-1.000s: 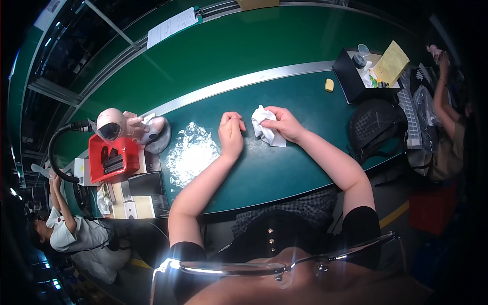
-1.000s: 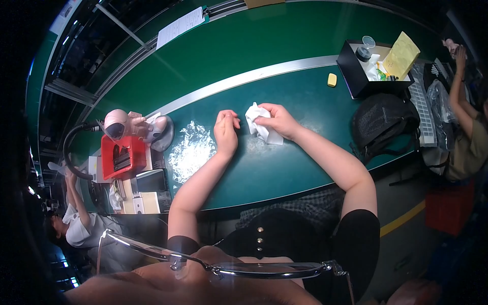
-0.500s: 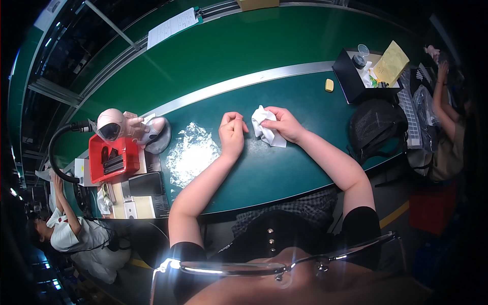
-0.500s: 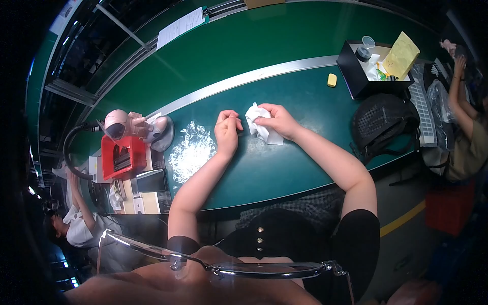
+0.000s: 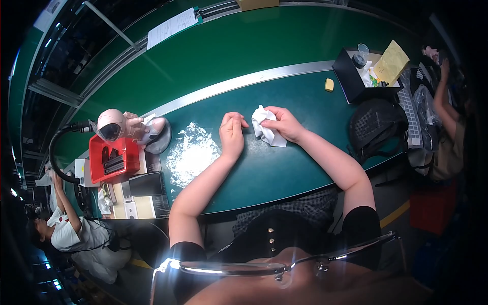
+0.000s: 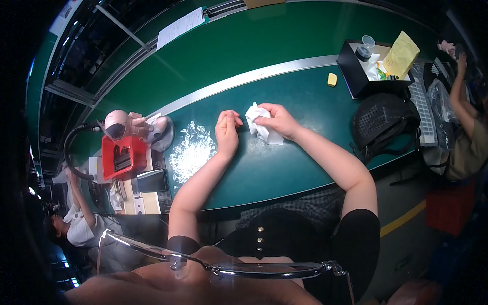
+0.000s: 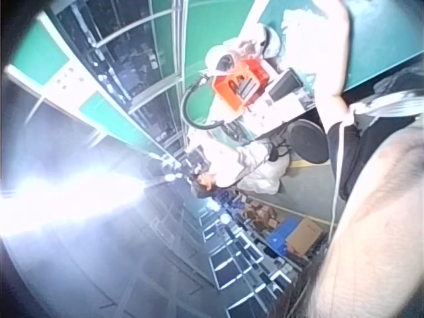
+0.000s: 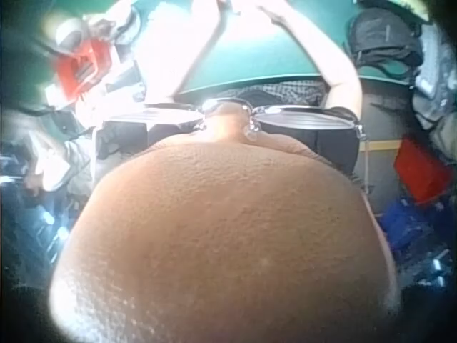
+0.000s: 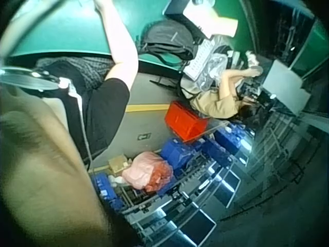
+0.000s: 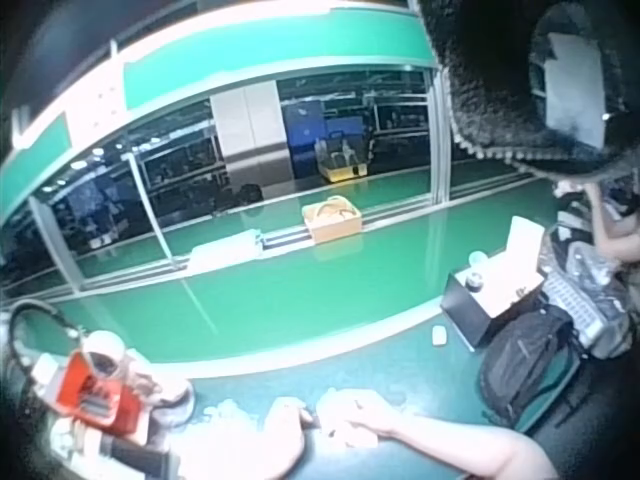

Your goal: Cleaning astronaut-shaped decorative lamps using a white cloth on an assembly line.

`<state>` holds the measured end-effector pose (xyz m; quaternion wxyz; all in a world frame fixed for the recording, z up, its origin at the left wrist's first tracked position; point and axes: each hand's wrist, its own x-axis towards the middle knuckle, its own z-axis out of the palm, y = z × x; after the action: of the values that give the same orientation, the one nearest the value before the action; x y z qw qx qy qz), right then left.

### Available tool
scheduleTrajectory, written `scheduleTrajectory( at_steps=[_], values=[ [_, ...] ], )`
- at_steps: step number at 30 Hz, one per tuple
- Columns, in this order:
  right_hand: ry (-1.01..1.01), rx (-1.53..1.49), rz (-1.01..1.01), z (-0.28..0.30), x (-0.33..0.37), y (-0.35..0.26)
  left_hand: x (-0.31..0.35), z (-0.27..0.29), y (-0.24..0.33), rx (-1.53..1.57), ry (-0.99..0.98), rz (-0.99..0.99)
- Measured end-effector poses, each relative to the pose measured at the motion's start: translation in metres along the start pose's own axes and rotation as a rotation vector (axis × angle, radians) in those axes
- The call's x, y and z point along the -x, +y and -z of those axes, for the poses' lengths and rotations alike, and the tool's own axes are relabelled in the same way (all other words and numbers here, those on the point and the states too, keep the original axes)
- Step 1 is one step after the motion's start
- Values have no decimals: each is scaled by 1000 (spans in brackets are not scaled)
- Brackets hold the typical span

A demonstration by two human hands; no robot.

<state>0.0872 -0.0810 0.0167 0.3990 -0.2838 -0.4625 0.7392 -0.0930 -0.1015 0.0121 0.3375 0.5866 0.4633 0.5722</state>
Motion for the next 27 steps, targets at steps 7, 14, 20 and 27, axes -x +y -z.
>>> scheduleTrajectory(
  at_steps=[7, 14, 20, 27],
  values=[
    [3, -18, -6, 1, -1, 2, 0, 0, 3, -8, -17, 4],
    [2, -18, -14, 1, 0, 1, 0, -1, 7, -42, -23, 11],
    [8, -13, -8, 2, -1, 2, 0, -1, 8, -60, -46, -1],
    [11, -11, 9, 0, 0, 2, 0, -1, 7, -58, -46, 13]
  ],
)
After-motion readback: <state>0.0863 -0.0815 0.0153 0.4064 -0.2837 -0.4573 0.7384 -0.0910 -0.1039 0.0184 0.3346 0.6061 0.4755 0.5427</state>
